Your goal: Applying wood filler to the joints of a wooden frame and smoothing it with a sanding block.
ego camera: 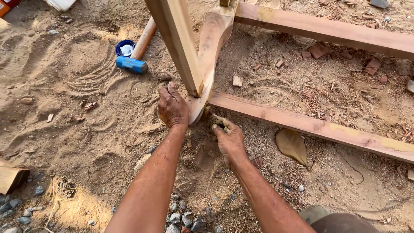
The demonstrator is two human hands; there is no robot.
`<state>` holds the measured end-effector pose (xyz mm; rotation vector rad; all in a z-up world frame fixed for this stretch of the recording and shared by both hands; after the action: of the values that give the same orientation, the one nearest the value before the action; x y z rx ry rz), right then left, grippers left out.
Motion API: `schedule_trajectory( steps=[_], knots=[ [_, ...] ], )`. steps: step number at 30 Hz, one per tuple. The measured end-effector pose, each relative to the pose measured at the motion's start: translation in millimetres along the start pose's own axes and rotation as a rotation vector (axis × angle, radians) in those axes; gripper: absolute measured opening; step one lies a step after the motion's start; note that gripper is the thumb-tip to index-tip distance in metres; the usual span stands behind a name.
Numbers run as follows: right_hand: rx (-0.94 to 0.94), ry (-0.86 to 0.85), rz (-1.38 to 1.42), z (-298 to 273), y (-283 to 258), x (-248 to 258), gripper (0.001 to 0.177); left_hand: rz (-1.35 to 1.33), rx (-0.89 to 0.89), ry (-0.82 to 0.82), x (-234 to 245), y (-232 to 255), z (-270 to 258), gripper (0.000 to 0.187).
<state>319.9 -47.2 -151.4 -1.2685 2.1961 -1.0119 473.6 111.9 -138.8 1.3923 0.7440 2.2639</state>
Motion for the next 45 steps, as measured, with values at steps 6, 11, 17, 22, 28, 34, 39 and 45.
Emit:
schedule_trajectory(
  steps=[6, 11, 17, 22, 28, 34, 39, 45],
  knots=[
    [-0.276, -0.009, 0.218, 6, -19, 6, 0.041, 0.041, 0.019, -0.024, 1, 4, 0, 0.036],
    [-0.244, 0.000, 0.138, 21, -24, 5, 0.035, 0.083, -0.022, 0.017, 2, 5, -1, 0.037],
    [-0.311, -0.002, 0.046, 7, -44, 3, 0.022, 0.052, 0.021, -0.021, 2, 5, 0, 0.037],
    [-0.277, -0.021, 0.379, 24, -32, -9, 0.020, 0.072, 0.021, -0.016, -3, 0, 0, 0.039],
    [-0.268, 0.040, 0.105, 9, -56, -11, 0.020, 0.080, 0.011, -0.028, 2, 4, 0, 0.041],
    [-0.220, 0.088, 0.150, 9, -50, -11, 0.021, 0.084, 0.018, -0.040, 2, 4, 0, 0.041],
    [-0.149, 0.041, 0.162, 14, -38, -5, 0.020, 0.071, -0.016, -0.031, 3, 4, 0, 0.041],
    [-0.255, 0.019, 0.419, 9, -23, 14, 0.029, 0.102, 0.034, -0.037, -9, -5, 1, 0.043]
  ],
)
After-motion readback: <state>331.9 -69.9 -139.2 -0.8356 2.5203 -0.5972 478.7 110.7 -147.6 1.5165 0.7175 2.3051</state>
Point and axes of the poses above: each hand's wrist, its own z-axis towards the middle knuckle, its own x-axis out of the back of the hand, y = z × x, the point moved 4 cm from there along z, towards the middle knuckle, and after that the axes turned 6 degrees about -x, right-handed, at the moved point
